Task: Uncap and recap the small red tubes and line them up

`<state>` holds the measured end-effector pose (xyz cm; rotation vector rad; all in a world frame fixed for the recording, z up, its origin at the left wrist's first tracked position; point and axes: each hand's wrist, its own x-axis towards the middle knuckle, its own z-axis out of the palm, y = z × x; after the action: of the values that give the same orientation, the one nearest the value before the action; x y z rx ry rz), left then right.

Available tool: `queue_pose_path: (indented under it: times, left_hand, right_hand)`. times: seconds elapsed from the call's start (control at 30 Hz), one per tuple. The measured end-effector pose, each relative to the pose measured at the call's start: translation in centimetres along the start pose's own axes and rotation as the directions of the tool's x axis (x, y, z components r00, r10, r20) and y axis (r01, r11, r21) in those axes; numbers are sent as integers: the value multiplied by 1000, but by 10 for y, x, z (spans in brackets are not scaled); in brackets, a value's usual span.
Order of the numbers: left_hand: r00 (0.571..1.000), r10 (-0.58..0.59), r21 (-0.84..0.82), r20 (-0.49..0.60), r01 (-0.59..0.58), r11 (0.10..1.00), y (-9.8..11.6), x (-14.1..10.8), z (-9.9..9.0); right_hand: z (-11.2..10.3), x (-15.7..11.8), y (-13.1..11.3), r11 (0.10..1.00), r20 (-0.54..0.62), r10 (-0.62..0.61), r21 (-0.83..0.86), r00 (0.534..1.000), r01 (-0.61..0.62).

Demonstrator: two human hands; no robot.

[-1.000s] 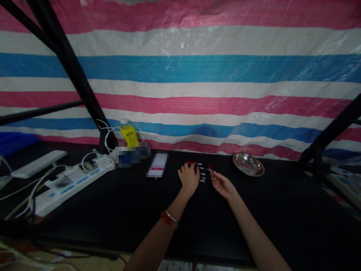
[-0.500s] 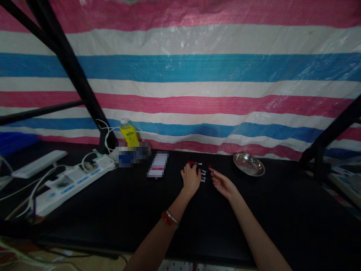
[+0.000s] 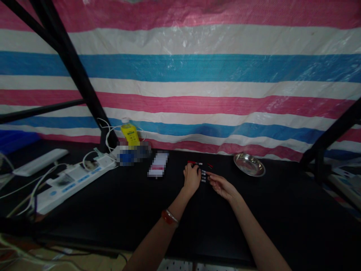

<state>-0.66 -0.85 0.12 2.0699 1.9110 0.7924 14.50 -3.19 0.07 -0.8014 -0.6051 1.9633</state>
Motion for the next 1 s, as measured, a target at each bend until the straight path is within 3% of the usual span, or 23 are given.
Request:
queue_pose_path:
  times: [0.23,0.4,0.5,0.57,0.7,0.8,1.0]
  left_hand:
    - [994,33,-127,-100,-45,991,-1,3,1]
    - [977,85,-132,-193,-112,985,-1,2,-1]
    - [973,102,-94,-207,-124,988,-1,1,-5]
    - [975,122,-64,-187,-136,989,0,0,-7]
    - [965,238,-37,-107,-243,969,6,-3,-12]
    - [955,291,-22,-61,-292,956,10,-4,-14]
    - [957,288,-20,-26,-288,957,12,-5,-17]
  right_hand:
    - [4,-6,-2,996,36,-93,-11,995,94]
    - [8,-11,-7,994,70,-107,-5,992,107]
    - [3,-7,-9,986,-17,-166,-18,986,166]
    - [-3,-2,-9,963,-157,-269,-34,950,267]
    - [-14,8,-8,886,-358,-456,-99,815,452]
    - [-15,8,-8,863,-378,-498,-127,781,489]
    - [-7,6,-7,804,-384,-591,-209,710,557]
